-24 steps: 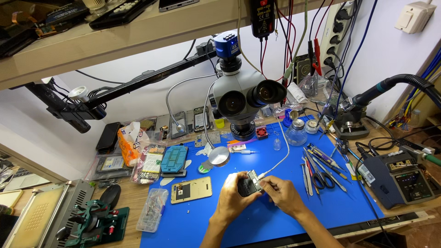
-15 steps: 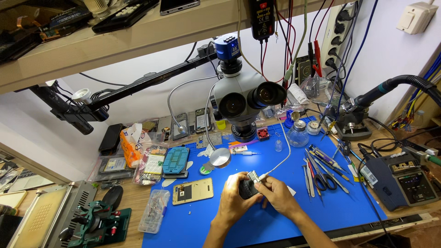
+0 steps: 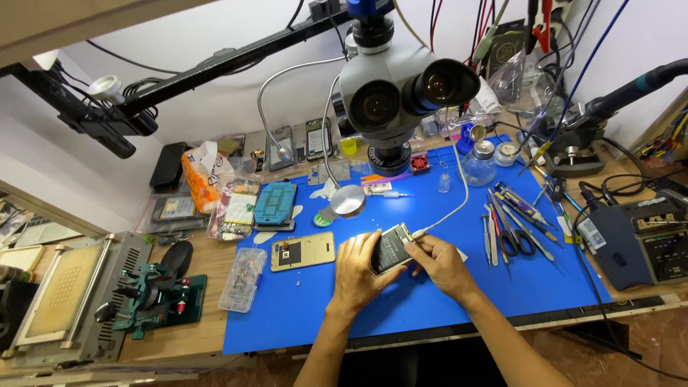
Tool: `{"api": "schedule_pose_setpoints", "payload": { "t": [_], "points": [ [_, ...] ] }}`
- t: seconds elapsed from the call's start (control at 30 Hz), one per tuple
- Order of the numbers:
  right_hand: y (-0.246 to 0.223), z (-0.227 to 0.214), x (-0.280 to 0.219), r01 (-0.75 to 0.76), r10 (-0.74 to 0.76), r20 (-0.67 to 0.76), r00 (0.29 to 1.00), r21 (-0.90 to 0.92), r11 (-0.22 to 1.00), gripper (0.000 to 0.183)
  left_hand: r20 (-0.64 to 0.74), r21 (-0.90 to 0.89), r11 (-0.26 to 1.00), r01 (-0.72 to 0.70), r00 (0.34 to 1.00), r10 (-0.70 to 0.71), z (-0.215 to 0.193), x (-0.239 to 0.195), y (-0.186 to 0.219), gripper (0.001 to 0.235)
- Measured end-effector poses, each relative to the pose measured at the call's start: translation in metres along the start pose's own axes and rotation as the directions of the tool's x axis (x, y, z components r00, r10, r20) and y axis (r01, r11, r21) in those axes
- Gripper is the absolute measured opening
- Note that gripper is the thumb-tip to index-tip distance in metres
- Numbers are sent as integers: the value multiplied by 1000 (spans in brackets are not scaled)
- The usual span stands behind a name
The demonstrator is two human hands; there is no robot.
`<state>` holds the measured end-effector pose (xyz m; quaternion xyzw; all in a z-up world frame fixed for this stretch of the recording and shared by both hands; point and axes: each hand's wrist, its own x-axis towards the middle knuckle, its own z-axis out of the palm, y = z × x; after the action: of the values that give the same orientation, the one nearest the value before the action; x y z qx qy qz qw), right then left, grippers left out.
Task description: The person handles a disassembled smartphone, connecting a cable to its motherboard and using a pink plastic tool to pry at the edges of the casing. They then pick up a second smartphone, inspect its screen and back, and place it on the workbench.
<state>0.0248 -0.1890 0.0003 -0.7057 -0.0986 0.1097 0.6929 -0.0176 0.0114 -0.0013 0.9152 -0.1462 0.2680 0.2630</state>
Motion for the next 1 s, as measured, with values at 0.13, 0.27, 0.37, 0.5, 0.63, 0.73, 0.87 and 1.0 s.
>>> {"api": "schedule_pose_setpoints", "payload": {
  "t": [0.13,0.27,0.37,0.5,0.63,0.73,0.87,1.0],
  "points": [
    [0,-1,-3,7,-6,-21,1000,54,999,33,-78,-5,1000,-30,996,30,4,-4,-3,79],
    [1,-1,-6,17,-6,-72,997,164,986,53,-162,-17,999,-46,986,42,7,-7,-6,78],
    [3,1,-6,43,-26,-87,996,200,979,56,-188,-10,999,-46,981,43,6,-7,-7,77],
    [6,-2,-8,52,-41,-74,996,154,987,49,-194,-20,998,-53,980,48,2,-6,-3,77],
    [5,-2,-9,57,-51,-55,997,107,993,44,-205,-38,998,-47,978,39,4,-7,-5,77],
    [4,-2,-8,68,-67,-22,998,34,997,34,-218,-55,997,-54,975,41,6,-7,-6,78],
    [-6,2,-12,63,-63,21,998,-39,997,33,-218,-99,993,-59,975,36,3,-7,-4,76],
    [-9,2,-17,59,-57,49,997,-39,998,36,-209,-141,987,-77,977,46,-1,-6,-1,73]
  ]
}}
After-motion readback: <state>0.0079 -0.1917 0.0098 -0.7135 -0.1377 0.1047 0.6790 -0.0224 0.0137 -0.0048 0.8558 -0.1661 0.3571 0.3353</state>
